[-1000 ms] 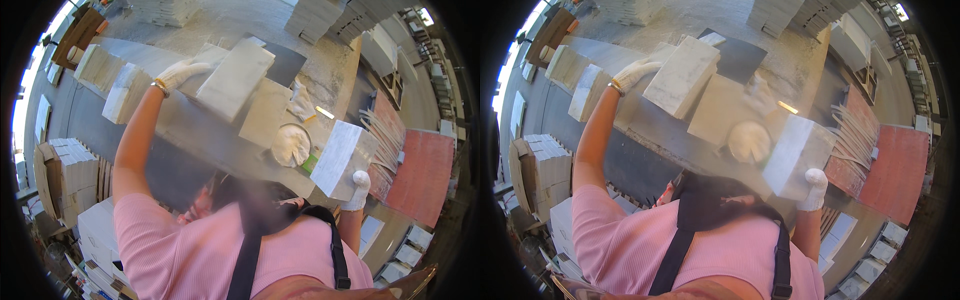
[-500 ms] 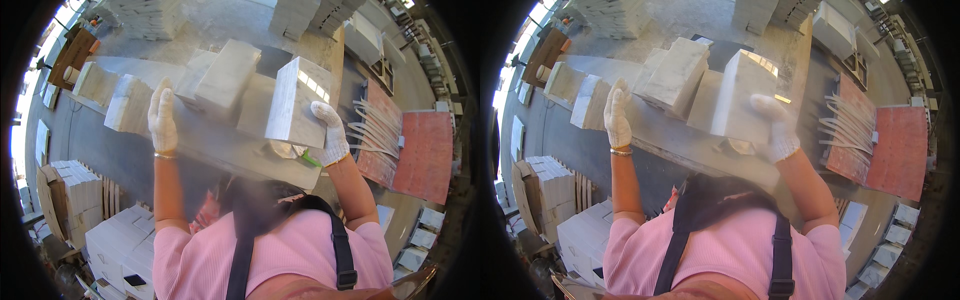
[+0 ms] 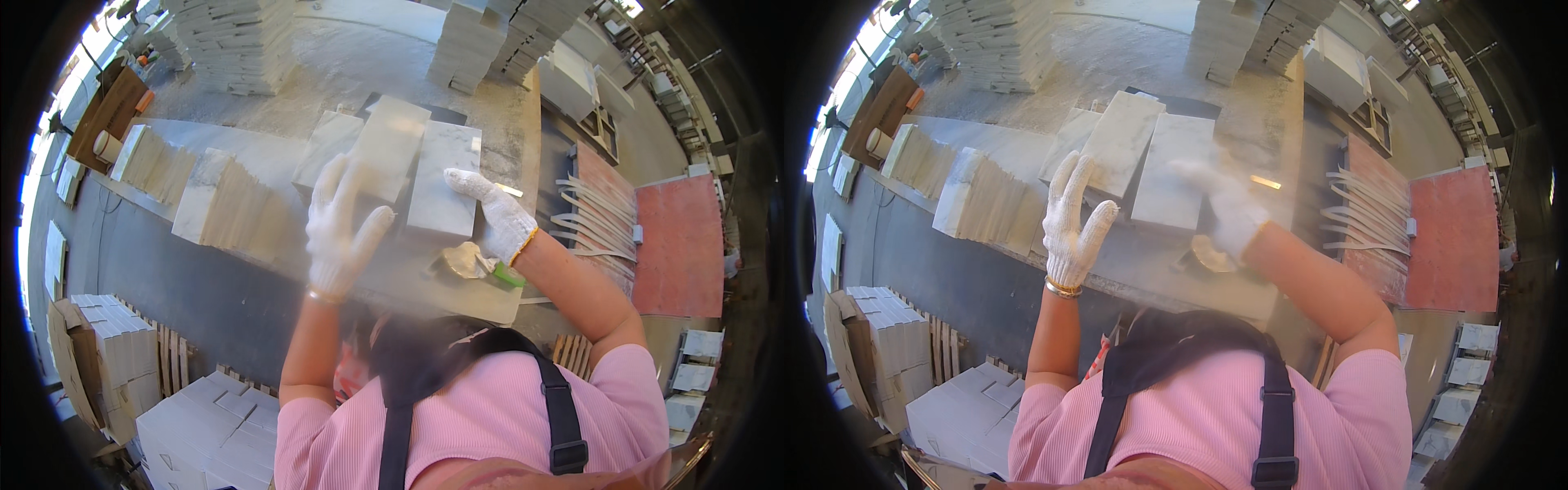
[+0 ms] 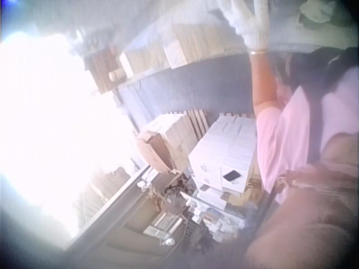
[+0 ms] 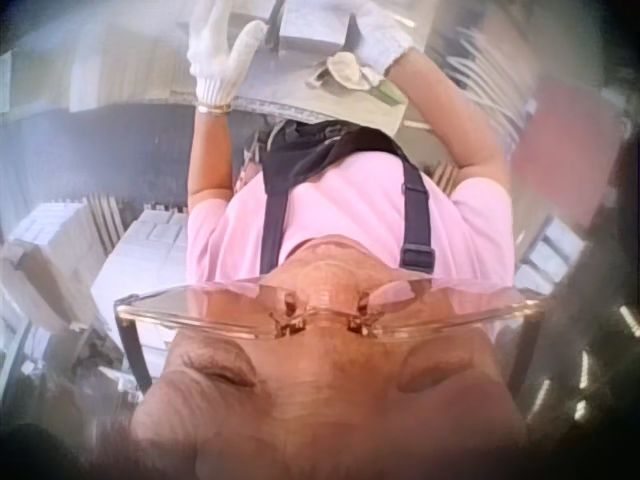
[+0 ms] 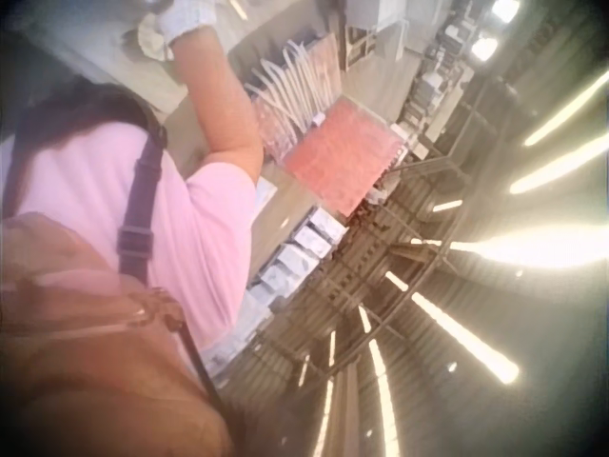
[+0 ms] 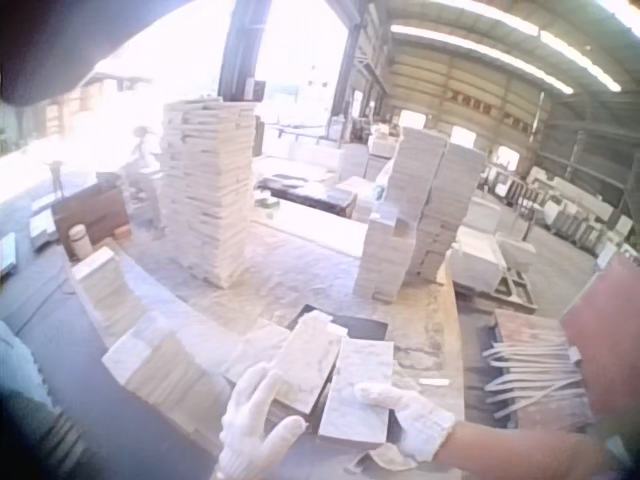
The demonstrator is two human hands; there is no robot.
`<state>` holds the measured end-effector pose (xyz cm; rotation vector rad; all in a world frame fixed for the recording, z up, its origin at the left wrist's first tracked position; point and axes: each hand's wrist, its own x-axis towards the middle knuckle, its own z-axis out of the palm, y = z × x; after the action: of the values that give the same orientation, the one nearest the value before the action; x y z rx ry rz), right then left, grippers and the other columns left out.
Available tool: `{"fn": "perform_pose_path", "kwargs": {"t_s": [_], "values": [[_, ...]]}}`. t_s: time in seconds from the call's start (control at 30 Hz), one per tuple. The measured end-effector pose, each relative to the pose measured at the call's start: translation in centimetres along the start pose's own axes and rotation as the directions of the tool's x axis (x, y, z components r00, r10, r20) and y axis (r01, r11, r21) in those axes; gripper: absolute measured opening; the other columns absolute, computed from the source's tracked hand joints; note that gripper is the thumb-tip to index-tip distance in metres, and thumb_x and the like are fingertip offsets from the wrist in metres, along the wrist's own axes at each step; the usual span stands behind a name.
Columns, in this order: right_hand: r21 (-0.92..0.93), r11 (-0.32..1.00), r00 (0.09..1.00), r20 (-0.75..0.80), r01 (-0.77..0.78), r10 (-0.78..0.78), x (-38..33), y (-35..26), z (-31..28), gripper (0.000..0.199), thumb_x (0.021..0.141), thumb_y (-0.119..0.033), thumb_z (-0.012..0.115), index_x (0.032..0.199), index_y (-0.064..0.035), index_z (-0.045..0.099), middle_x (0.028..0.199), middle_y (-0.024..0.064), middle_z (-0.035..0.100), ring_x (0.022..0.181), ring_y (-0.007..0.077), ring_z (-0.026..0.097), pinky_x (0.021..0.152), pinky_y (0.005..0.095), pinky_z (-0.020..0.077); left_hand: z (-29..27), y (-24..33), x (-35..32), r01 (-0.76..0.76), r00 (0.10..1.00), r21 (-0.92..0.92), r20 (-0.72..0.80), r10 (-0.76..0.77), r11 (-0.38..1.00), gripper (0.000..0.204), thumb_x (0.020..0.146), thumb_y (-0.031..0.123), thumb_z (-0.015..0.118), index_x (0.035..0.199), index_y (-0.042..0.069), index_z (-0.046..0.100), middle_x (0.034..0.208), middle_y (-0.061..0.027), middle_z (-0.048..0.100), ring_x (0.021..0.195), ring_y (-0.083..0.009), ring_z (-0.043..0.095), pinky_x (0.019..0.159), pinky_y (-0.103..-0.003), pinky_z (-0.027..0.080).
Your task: The person repeatedly picks up rectangular blocks, rubs their surfaces with a sanding block, and places them back on the table. They also handle a green box and a metal bowl, moving them aside to access the blocks.
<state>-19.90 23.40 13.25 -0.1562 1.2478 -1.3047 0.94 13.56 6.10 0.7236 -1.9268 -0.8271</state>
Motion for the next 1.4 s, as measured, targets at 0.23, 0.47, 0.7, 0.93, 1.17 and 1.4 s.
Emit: {"fn": "perform_pose_path", "kwargs": {"t_s": [0.23, 0.47, 0.7, 0.93, 1.17, 1.4], "values": [[-0.473, 0.877, 0.996, -0.004, -0.083, 0.092, -1.7, -2.9, 0.2, 0.053, 0.098, -0.046, 0.061, 0.125, -0.0003, 0.064, 0.119, 0.0118, 0.069, 0.105, 0.0254, 0.068, 0.089, 0.0386, 0.0547, 0.1, -0.3, 0.0, -0.054, 0.999, 0.048, 0.009, 0.054, 0.997, 0.064, 0.082, 0.028, 0.079, 0.137, 0.003, 0.058, 0.147, -0.0235, 0.049, 0.133, -0.0427, 0.048, 0.109, -0.05, 0.04], [-0.899, 0.356, 0.945, -0.153, -0.254, 0.288, -1.0, -5.5, -2.4, 0.068, 0.102, -0.06, 0.045, 0.109, 0.0028, 0.068, 0.093, 0.0124, 0.074, 0.081, 0.0245, 0.071, 0.072, 0.0372, 0.0567, -0.2, -0.2, 0.0, -0.053, 0.999, 0.082, 0.011, 0.052, 0.995, 0.06, 0.083, 0.027, 0.078, 0.135, 0.005, 0.06, 0.145, -0.0244, 0.05, 0.13, -0.0428, 0.051, 0.107, -0.048, 0.042], [-0.623, 0.778, 0.983, 0.082, -0.08, 0.167, -2.8, -5.2, -6.9, 0.074, 0.099, -0.066, 0.042, 0.124, 0.0024, 0.059, 0.087, 0.0091, 0.068, 0.074, 0.0201, 0.068, 0.065, 0.032, 0.0555, -1.5, 1.7, -1.2, -0.025, 0.993, 0.152, -0.107, 0.042, 0.988, 0.053, 0.09, 0.017, 0.07, 0.139, 0.002, 0.057, 0.145, -0.0243, 0.05, 0.133, -0.0393, 0.05, 0.11, -0.045, 0.041], [-0.429, 0.894, 0.991, 0.014, 0.129, -0.136, -10.6, -2.0, -22.1, 0.085, 0.096, -0.073, 0.042, 0.135, 0.0014, 0.055, 0.084, 0.0087, 0.067, 0.067, 0.0198, 0.067, 0.055, 0.0307, 0.0534, -1.7, 6.7, -6.3, 0.056, 0.931, 0.007, -0.361, -0.05, 0.998, 0.046, 0.101, 0.01, 0.051, 0.142, -0.008, 0.049, 0.148, -0.0223, 0.047, 0.136, -0.0332, 0.048, 0.114, -0.044, 0.038], [-0.196, 0.971, 0.884, -0.467, -0.138, 0.031, -21.6, 11.5, -39.5, 0.049, 0.097, -0.046, 0.059, 0.12, -0.002, 0.061, 0.084, 0.0105, 0.066, 0.066, 0.0209, 0.066, 0.057, 0.0327, 0.0537, 6.9, 15.0, -13.3, 0.16, 0.963, -0.184, -0.187, -0.194, 0.97, 0.056, 0.103, 0.033, 0.048, 0.141, -0.008, 0.05, 0.137, -0.0208, 0.058, 0.123, -0.0308, 0.059, 0.105, -0.042, 0.046], [0.056, 0.995, 0.823, -0.56, -0.078, 0.096, -32.6, 20.3, -48.6, 0.029, 0.097, -0.033, 0.066, 0.109, -0.0068, 0.065, 0.079, 0.0021, 0.063, 0.061, 0.0124, 0.057, 0.053, 0.0272, 0.0449, 22.5, 22.5, -15.9, 0.268, 0.869, -0.232, 0.477, -0.131, 0.935, 0.06, 0.1, 0.045, 0.054, 0.131, -0.007, 0.06, 0.124, -0.0186, 0.065, 0.111, -0.0275, 0.066, 0.094, -0.038, 0.052]]}}
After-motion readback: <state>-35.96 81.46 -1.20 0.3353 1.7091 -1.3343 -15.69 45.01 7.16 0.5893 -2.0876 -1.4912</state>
